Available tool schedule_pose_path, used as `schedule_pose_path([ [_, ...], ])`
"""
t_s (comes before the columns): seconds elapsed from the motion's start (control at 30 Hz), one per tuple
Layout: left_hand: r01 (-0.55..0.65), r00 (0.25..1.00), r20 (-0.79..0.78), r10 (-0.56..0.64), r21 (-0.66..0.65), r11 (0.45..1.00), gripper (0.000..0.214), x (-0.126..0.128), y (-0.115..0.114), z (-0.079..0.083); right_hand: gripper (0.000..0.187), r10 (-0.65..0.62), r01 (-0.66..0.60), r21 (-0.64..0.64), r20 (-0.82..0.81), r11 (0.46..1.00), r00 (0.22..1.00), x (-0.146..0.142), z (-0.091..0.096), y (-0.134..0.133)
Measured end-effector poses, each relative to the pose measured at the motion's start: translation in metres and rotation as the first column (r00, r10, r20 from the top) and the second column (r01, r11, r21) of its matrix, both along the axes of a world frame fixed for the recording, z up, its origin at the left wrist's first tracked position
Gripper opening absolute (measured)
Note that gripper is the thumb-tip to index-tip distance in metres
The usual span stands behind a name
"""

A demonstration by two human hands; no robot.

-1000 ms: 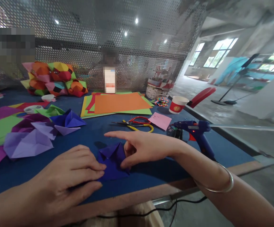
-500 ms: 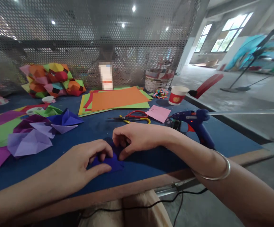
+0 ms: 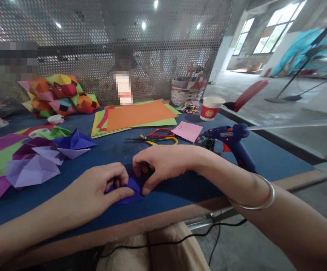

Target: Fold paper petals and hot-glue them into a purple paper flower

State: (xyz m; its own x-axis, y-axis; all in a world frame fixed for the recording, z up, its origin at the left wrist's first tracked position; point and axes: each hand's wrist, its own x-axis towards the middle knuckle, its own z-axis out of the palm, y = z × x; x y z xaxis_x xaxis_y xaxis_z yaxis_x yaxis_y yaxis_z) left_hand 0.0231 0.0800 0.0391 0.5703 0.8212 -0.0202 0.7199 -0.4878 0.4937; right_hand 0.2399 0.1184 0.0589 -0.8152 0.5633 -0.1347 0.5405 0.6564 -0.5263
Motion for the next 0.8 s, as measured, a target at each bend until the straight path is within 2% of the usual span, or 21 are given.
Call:
schedule_pose_path([
  [0.53,-0.039,0.997,-0.067,0.04,0.013,0.999,0.029,0.006,-0.004,0.004,0.041,0.014,-0.014,0.009,0.046,1.0,0.999,0.0,0.002,-0.001],
  [0.7,-0.039,0.994,-0.104,0.036,-0.025,0.999,0.025,0.011,-0.004,0.012,0.026,0.029,-0.029,-0.002,0.048,1.0,0.998,-0.002,0.003,-0.004],
  [0.8,-0.029,0.993,-0.114,0.027,-0.012,1.0,0.024,0.01,-0.004,0.011,0.038,-0.009,0.007,0.034,0.048,0.999,0.999,-0.005,0.002,-0.006],
])
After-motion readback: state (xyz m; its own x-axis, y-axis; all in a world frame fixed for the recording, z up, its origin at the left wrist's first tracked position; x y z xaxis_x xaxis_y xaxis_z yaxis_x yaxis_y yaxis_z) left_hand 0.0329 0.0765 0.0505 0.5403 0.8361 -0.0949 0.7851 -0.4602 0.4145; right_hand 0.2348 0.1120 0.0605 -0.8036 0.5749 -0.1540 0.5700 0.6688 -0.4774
